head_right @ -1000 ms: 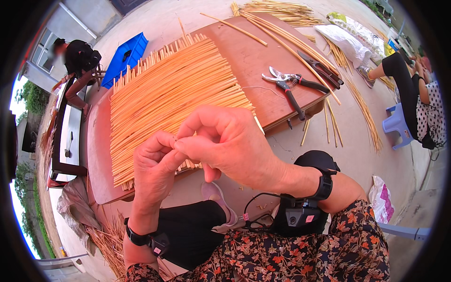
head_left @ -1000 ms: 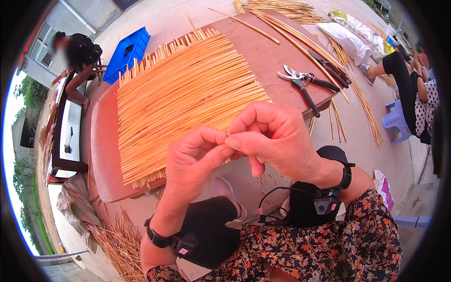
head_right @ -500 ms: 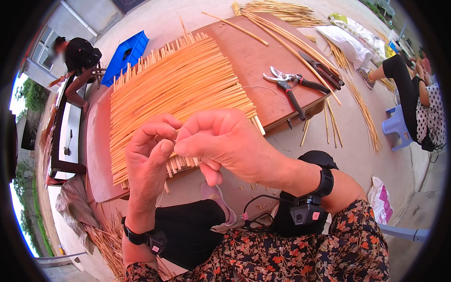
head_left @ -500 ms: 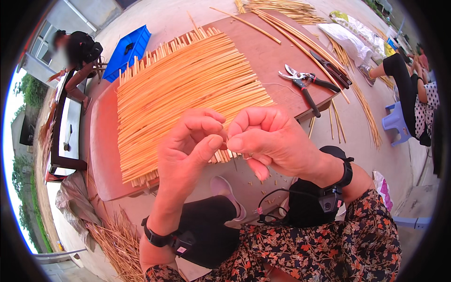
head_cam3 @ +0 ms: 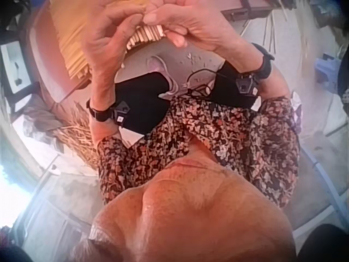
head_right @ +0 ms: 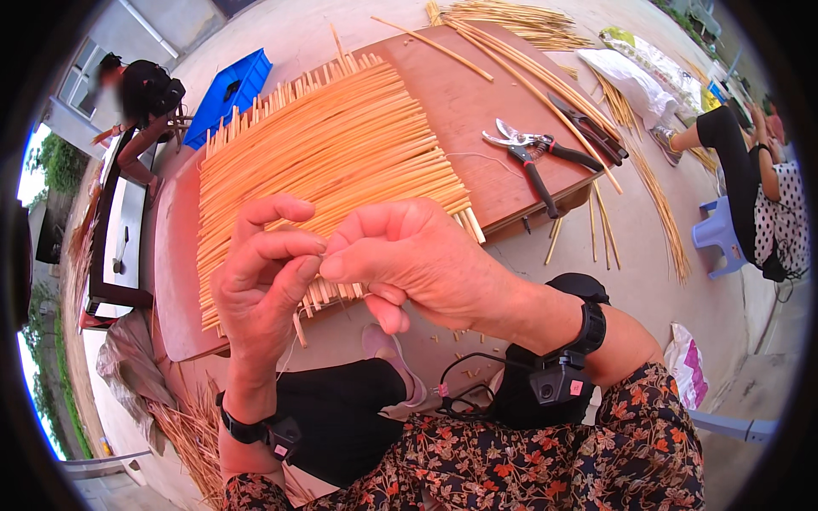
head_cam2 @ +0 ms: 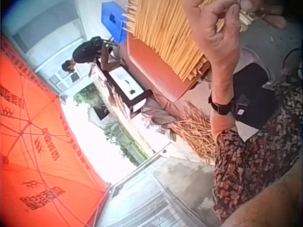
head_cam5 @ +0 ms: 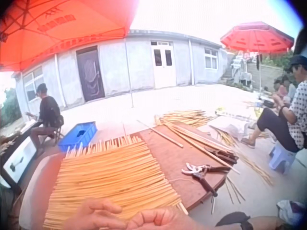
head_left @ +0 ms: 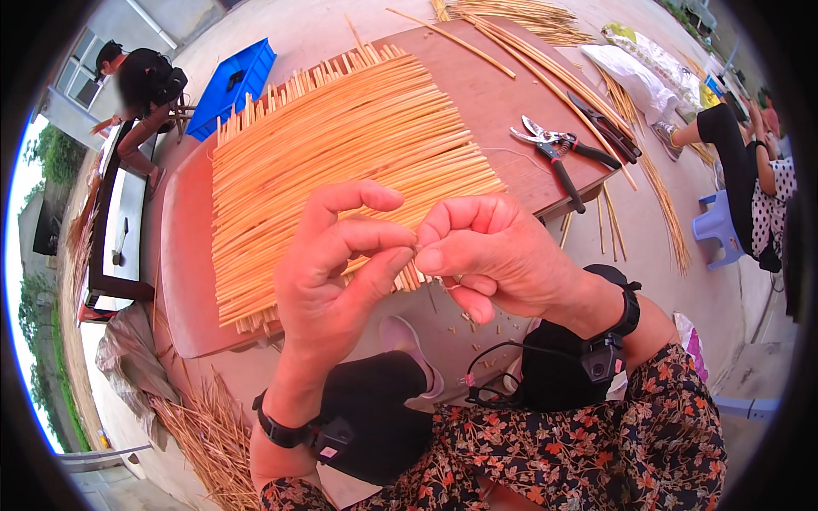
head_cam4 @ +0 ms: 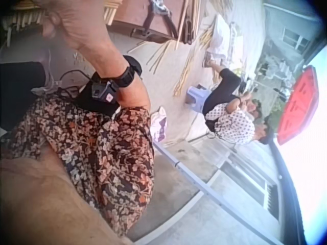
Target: The person trims bundles of reeds with shears, lays them flat on a table to form a mat, and then threads a string through the reeds by hand to bind them together.
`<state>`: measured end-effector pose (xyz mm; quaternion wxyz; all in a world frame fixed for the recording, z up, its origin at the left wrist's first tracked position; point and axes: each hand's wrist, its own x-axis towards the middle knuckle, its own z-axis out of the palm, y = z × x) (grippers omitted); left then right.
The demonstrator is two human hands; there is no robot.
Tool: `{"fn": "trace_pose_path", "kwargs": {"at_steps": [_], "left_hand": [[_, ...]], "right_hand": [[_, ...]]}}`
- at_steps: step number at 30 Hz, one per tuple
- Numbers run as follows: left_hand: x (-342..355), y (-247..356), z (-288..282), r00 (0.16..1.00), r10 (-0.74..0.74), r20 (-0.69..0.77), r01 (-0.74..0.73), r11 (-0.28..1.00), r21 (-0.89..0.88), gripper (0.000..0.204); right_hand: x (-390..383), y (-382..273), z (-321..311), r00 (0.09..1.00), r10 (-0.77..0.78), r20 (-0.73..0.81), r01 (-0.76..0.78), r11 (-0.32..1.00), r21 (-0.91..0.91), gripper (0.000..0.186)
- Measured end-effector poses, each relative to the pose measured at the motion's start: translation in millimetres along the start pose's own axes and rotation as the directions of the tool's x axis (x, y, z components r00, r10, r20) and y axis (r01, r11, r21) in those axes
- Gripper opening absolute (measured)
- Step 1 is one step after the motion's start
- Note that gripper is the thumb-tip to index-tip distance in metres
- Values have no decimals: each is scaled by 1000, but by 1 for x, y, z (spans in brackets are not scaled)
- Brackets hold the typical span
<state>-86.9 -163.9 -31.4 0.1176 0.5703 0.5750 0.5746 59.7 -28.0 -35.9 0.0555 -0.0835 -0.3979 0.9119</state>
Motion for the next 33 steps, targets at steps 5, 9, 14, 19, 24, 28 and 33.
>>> {"fn": "trace_pose_path", "kwargs": {"at_steps": [5,9,14,19,24,28,33], "left_hand": [[-1,1,3,1000,20,-22,-17,991,132,18],[-2,-1,7,998,28,-64,-23,997,77,17],[-2,0,6,998,5,-68,-5,1000,-13,16],[-3,-2,5,998,-53,-28,49,989,-137,15],[-3,-1,6,999,-44,-22,41,992,-119,16],[-5,-2,5,997,-77,-30,74,993,-92,16],[-6,-3,2,1000,-24,-11,24,999,-27,16]], "right_hand": [[0,0,1,1000,15,-3,-16,1000,-14,10],[0,1,3,1000,23,-16,-24,999,-26,10],[-1,0,3,1000,10,-28,-12,998,-62,9],[0,2,0,1000,17,-18,-17,1000,-17,9],[0,1,-2,999,38,12,-38,999,26,9],[0,2,-3,998,59,22,-60,998,35,10],[1,3,-3,999,42,27,-40,997,-60,10]]}}
